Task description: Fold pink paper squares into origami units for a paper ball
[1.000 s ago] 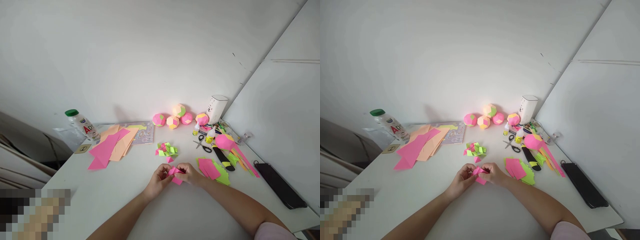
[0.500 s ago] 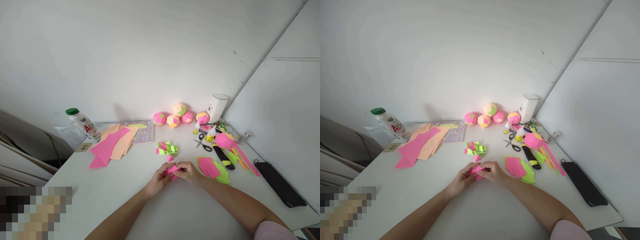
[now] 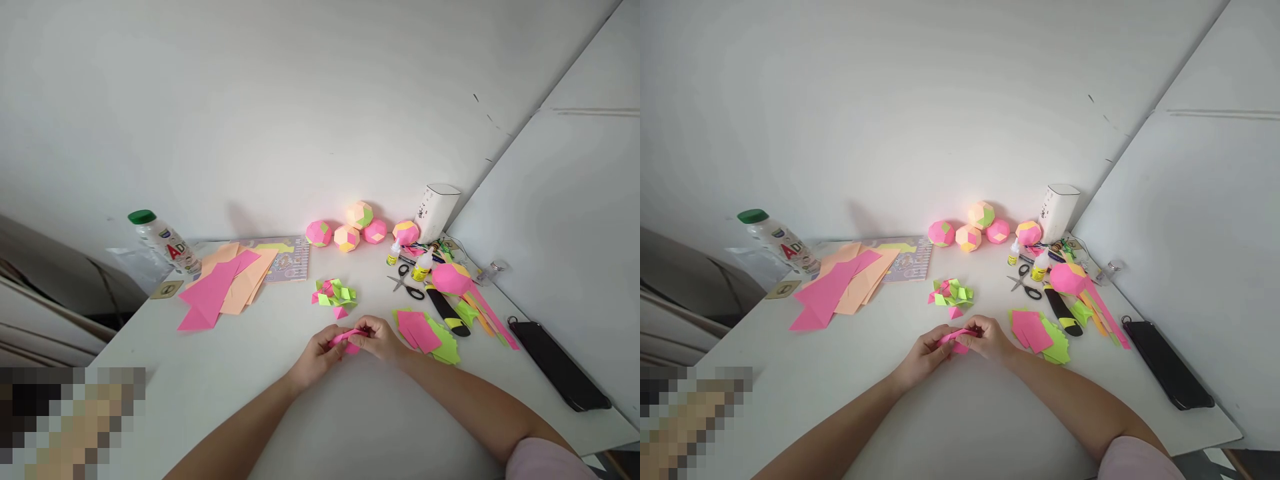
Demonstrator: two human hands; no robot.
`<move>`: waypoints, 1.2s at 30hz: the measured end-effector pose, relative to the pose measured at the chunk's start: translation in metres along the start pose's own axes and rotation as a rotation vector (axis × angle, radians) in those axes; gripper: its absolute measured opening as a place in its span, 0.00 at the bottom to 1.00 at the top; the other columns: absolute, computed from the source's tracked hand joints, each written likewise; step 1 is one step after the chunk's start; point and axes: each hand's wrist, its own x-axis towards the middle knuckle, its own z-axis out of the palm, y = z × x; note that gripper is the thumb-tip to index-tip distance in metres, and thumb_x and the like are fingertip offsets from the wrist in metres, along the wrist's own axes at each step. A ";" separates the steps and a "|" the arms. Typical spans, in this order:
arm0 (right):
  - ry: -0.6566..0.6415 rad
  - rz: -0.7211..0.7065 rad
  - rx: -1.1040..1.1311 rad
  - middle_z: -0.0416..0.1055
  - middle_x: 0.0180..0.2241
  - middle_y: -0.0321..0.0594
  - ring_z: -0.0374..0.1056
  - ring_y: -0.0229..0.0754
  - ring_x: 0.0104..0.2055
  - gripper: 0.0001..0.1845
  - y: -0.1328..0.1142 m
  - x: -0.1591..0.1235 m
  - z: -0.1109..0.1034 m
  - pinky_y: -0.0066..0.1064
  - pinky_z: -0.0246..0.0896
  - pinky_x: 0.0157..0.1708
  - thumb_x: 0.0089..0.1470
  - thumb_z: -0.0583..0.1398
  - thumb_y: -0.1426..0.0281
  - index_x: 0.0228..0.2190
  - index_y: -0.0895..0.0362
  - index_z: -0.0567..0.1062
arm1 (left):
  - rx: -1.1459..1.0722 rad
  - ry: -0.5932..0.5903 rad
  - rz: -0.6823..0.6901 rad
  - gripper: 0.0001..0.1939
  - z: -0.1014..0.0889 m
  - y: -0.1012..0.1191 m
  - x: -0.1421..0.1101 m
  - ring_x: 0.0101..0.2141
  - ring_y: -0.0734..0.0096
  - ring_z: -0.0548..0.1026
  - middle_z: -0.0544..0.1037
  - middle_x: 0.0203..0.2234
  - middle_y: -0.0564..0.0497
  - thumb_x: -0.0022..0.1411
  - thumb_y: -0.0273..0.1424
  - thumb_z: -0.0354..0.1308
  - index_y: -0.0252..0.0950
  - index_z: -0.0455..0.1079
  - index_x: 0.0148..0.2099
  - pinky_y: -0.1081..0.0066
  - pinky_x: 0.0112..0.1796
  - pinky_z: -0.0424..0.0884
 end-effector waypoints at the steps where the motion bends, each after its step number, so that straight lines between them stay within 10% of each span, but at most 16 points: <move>1: 0.011 0.000 0.009 0.63 0.22 0.32 0.59 0.32 0.24 0.12 0.001 0.000 0.000 0.24 0.55 0.22 0.46 0.63 0.64 0.26 0.59 0.68 | 0.019 0.001 0.003 0.15 0.000 0.000 0.000 0.28 0.74 0.64 0.67 0.30 0.51 0.61 0.38 0.50 0.37 0.70 0.44 0.73 0.29 0.63; 22: -0.003 -0.218 -0.145 0.74 0.37 0.43 0.69 0.42 0.38 0.14 -0.003 -0.001 0.004 0.33 0.65 0.37 0.51 0.59 0.65 0.41 0.57 0.73 | -0.098 0.150 -0.103 0.15 0.002 -0.006 0.005 0.16 0.82 0.60 0.66 0.17 0.57 0.56 0.39 0.55 0.32 0.69 0.40 0.77 0.19 0.61; 36: 0.047 -0.199 -0.215 0.73 0.22 0.38 0.65 0.36 0.20 0.15 0.001 -0.003 0.004 0.28 0.63 0.21 0.54 0.56 0.63 0.40 0.56 0.75 | -0.149 0.150 -0.213 0.23 0.004 0.003 0.007 0.14 0.76 0.68 0.69 0.13 0.59 0.51 0.41 0.60 0.33 0.61 0.45 0.75 0.19 0.66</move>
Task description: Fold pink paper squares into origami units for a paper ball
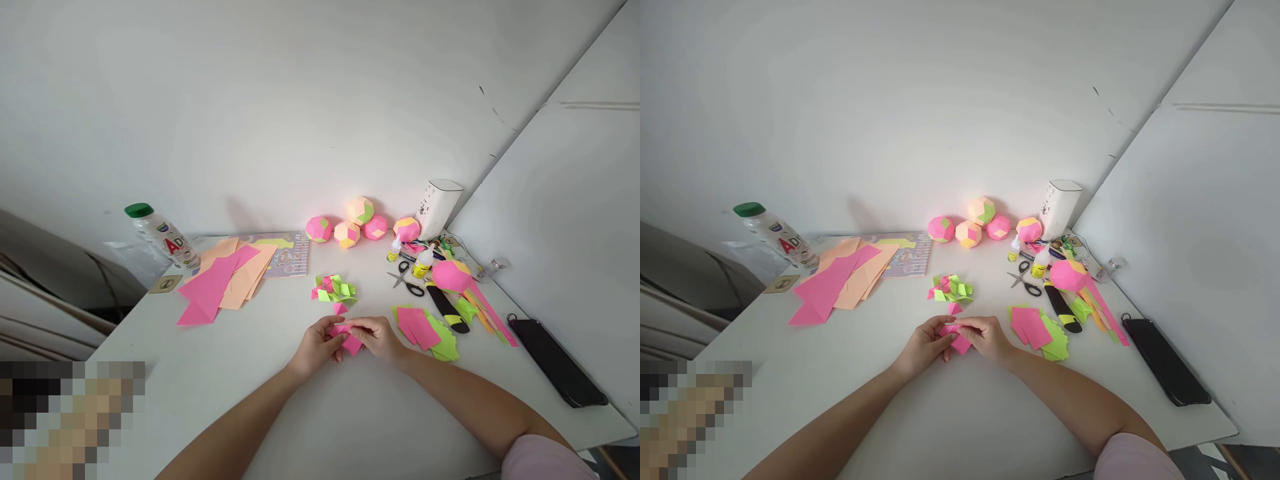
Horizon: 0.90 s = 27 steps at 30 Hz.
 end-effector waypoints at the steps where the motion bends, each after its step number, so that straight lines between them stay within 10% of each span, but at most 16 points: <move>1: -0.018 -0.009 0.026 0.74 0.24 0.39 0.67 0.38 0.23 0.15 -0.002 0.000 0.000 0.29 0.65 0.23 0.55 0.55 0.63 0.40 0.56 0.75 | -0.001 -0.004 0.005 0.23 0.000 0.001 0.000 0.14 0.76 0.68 0.69 0.13 0.59 0.51 0.41 0.60 0.33 0.62 0.45 0.75 0.19 0.66; 6: -0.145 -0.029 0.174 0.76 0.29 0.40 0.72 0.42 0.32 0.16 -0.012 0.003 0.001 0.34 0.68 0.34 0.57 0.54 0.64 0.44 0.56 0.72 | -0.022 -0.051 0.043 0.20 -0.002 -0.002 -0.001 0.16 0.77 0.68 0.70 0.15 0.58 0.52 0.39 0.59 0.33 0.63 0.44 0.75 0.20 0.66; 27: -0.099 0.114 0.138 0.76 0.28 0.40 0.71 0.39 0.26 0.14 -0.003 0.002 -0.002 0.25 0.66 0.20 0.53 0.57 0.63 0.40 0.56 0.76 | -0.115 0.080 0.075 0.22 0.000 -0.006 0.000 0.17 0.78 0.67 0.69 0.18 0.58 0.47 0.41 0.63 0.34 0.64 0.41 0.74 0.21 0.65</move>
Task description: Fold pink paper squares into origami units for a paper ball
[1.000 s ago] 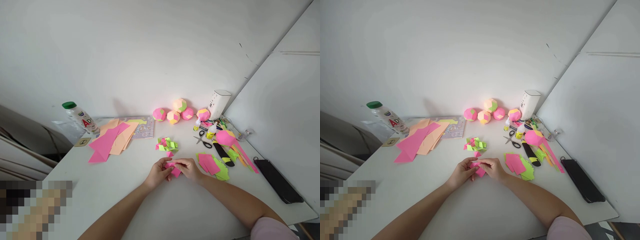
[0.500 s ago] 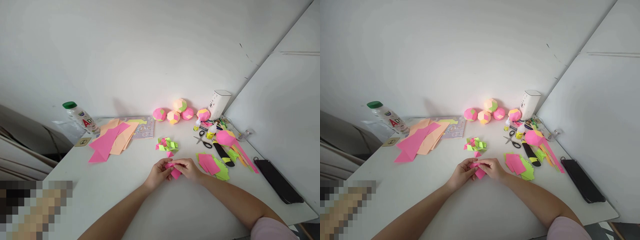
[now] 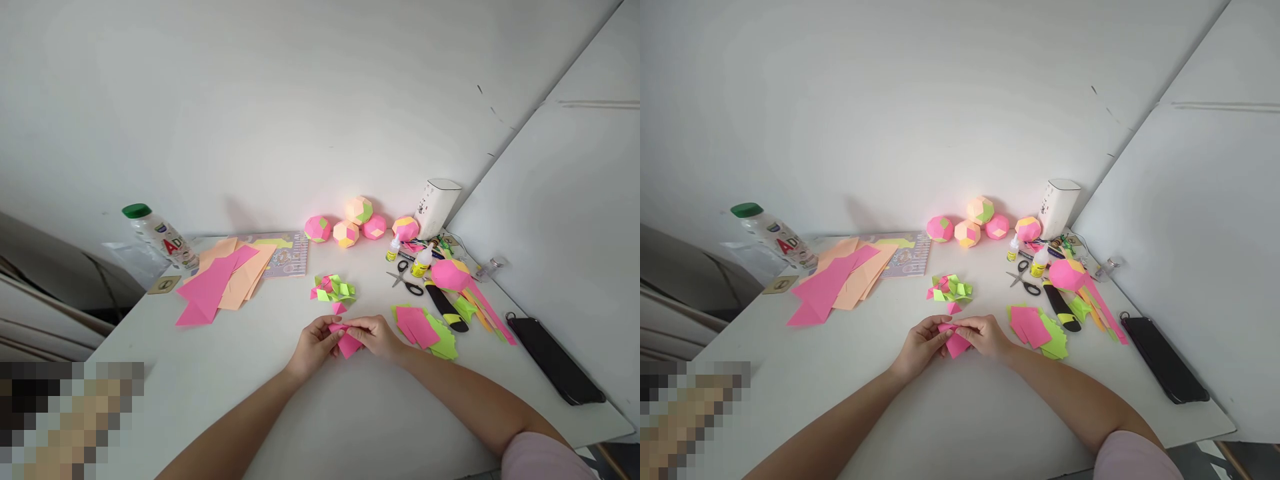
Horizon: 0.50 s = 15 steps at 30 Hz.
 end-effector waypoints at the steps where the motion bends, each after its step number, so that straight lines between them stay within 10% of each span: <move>1: -0.001 0.011 0.000 0.75 0.28 0.40 0.70 0.38 0.26 0.15 0.000 0.000 0.000 0.25 0.66 0.20 0.53 0.57 0.63 0.40 0.56 0.76 | 0.000 0.001 0.000 0.22 0.000 0.000 0.000 0.16 0.79 0.66 0.68 0.18 0.59 0.47 0.41 0.63 0.34 0.64 0.41 0.75 0.20 0.64; 15: -0.019 0.068 0.014 0.67 0.19 0.35 0.63 0.33 0.18 0.17 0.003 0.000 -0.001 0.23 0.62 0.15 0.54 0.55 0.60 0.35 0.60 0.76 | 0.079 0.059 -0.009 0.22 -0.001 0.001 -0.002 0.16 0.80 0.62 0.64 0.16 0.60 0.47 0.42 0.62 0.34 0.67 0.42 0.76 0.19 0.61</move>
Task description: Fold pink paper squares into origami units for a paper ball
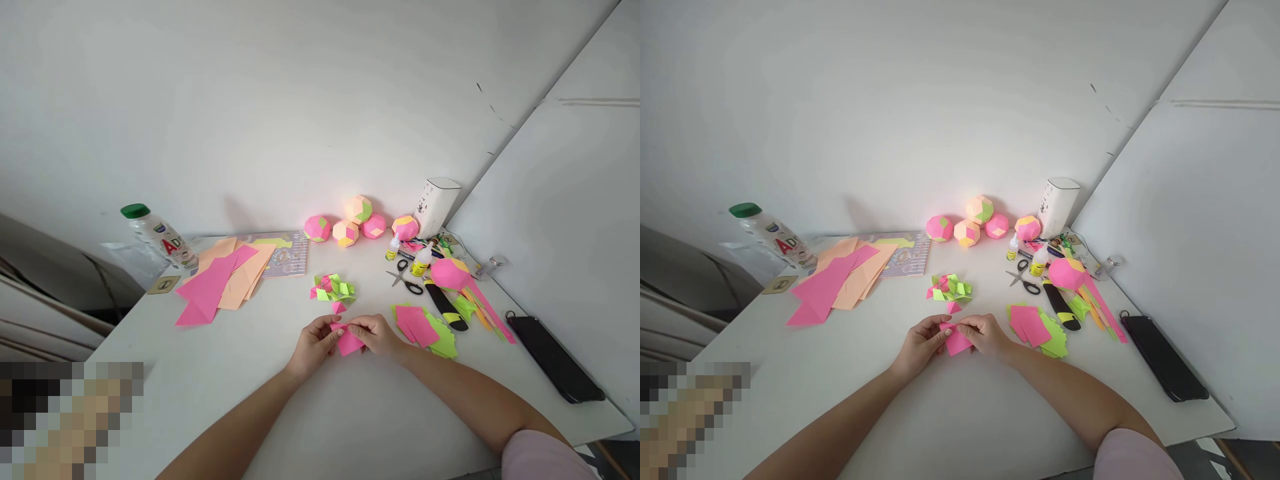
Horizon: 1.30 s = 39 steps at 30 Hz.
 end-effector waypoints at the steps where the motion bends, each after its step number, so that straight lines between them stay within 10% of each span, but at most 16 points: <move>1: 0.000 0.002 -0.004 0.66 0.19 0.35 0.62 0.33 0.17 0.17 -0.001 0.000 0.000 0.23 0.60 0.15 0.54 0.55 0.60 0.34 0.60 0.76 | 0.005 -0.017 -0.008 0.22 0.000 0.000 0.000 0.17 0.80 0.62 0.64 0.16 0.60 0.47 0.42 0.62 0.34 0.68 0.41 0.76 0.19 0.61; 13: 0.180 -0.252 -0.232 0.70 0.32 0.42 0.63 0.36 0.26 0.13 -0.007 0.002 0.005 0.27 0.61 0.25 0.49 0.60 0.64 0.37 0.57 0.74 | -0.003 -0.040 0.020 0.19 -0.002 -0.004 0.002 0.16 0.80 0.62 0.66 0.16 0.57 0.50 0.42 0.60 0.33 0.68 0.38 0.76 0.19 0.60; 39: -0.010 -0.055 0.000 0.70 0.22 0.35 0.68 0.34 0.18 0.19 0.005 -0.001 0.000 0.25 0.65 0.17 0.55 0.56 0.63 0.46 0.57 0.71 | -0.022 -0.006 0.019 0.19 -0.001 -0.003 0.001 0.16 0.80 0.62 0.64 0.15 0.60 0.49 0.41 0.62 0.34 0.67 0.40 0.77 0.19 0.60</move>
